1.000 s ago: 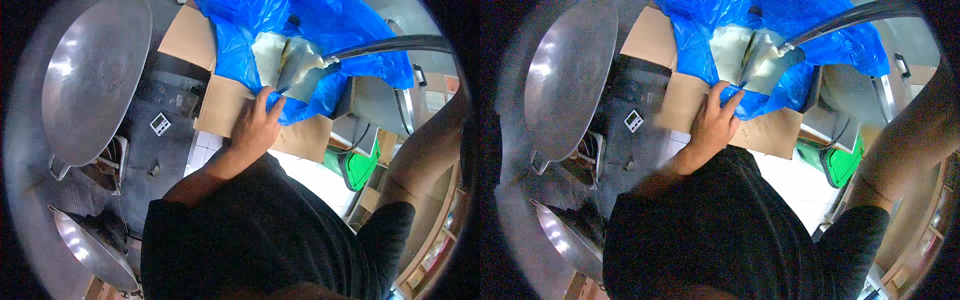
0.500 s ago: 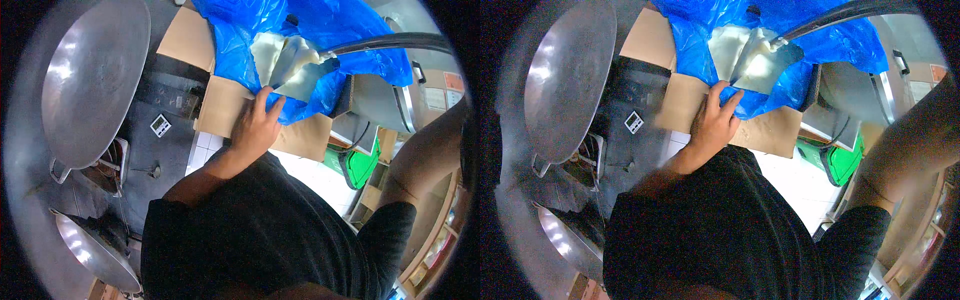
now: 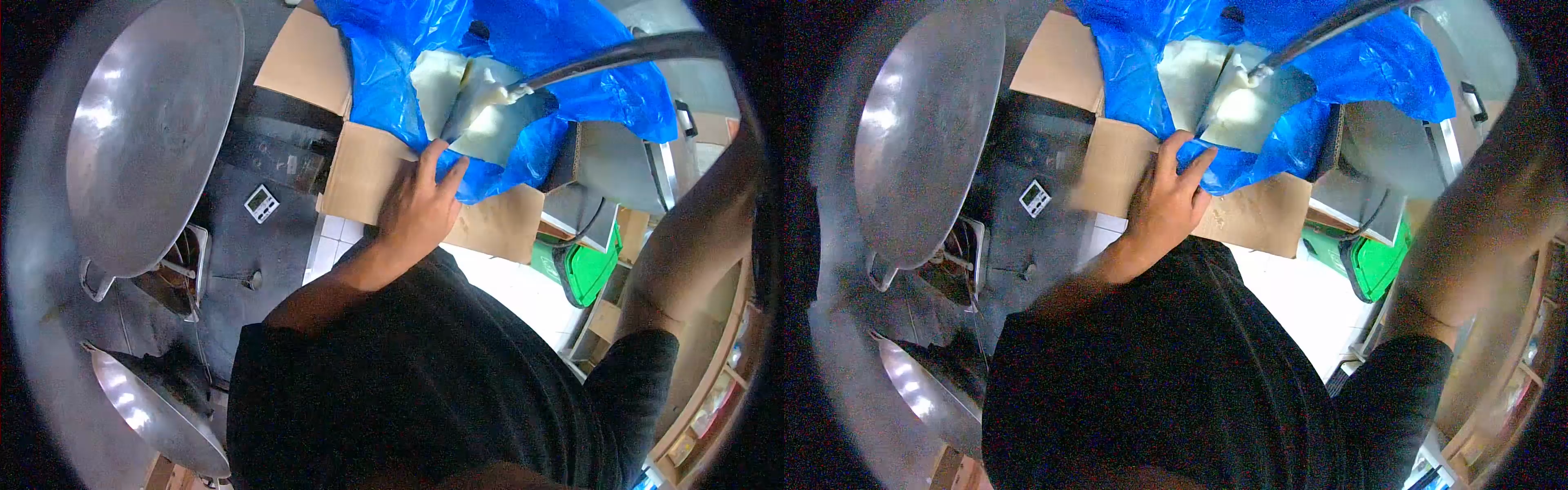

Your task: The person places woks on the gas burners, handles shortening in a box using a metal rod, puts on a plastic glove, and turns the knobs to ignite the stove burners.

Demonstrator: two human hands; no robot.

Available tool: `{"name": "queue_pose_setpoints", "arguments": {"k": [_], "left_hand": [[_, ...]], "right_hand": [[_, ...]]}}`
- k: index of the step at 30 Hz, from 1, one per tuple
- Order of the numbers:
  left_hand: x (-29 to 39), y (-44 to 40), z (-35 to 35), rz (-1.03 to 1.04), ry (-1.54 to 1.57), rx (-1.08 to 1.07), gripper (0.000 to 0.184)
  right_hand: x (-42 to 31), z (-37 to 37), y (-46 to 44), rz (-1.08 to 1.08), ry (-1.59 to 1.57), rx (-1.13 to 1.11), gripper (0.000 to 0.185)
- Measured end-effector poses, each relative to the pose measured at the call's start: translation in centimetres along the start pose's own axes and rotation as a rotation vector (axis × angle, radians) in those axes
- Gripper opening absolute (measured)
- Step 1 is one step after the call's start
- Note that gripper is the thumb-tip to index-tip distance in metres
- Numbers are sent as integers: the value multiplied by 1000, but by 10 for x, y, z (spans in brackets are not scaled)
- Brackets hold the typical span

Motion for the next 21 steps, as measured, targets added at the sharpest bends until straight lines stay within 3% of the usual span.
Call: {"name": "queue_pose_setpoints", "arguments": {"k": [10, 14, 16, 18, 19, 20, 21], "left_hand": [[7, -5, -4, -74, 82, -56, 57], [10, -8, -4, -61, 41, -76, 59], [15, -2, -3, -15, 45, -56, 60], [28, -3, -11, -30, 25, -36, 62], [33, -3, -18, 19, 12, -33, 62], [36, -10, -26, 22, 32, 75, 61], [37, -18, -34, 19, 60, 182, 61]], "right_hand": [[21, 19, 4, 35, -39, 92, 26], [21, 31, 20, 212, -189, 167, 28], [20, 35, 20, 178, -11, 151, 22], [8, 34, 17, 56, 382, 87, 16], [28, 27, 15, -345, 602, 46, 12], [38, 26, 13, -606, 813, 57, 12], [32, 24, 13, -468, 617, 26, 12]]}}
Point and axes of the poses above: each hand's wrist, its own y-axis away from the middle knuckle, its own z-axis out of the palm, x = y × z, the point moved 2 cm from there along -y, towards the middle knuckle, and after that the axes turned 14 degrees about -z, right-handed, at the moved point
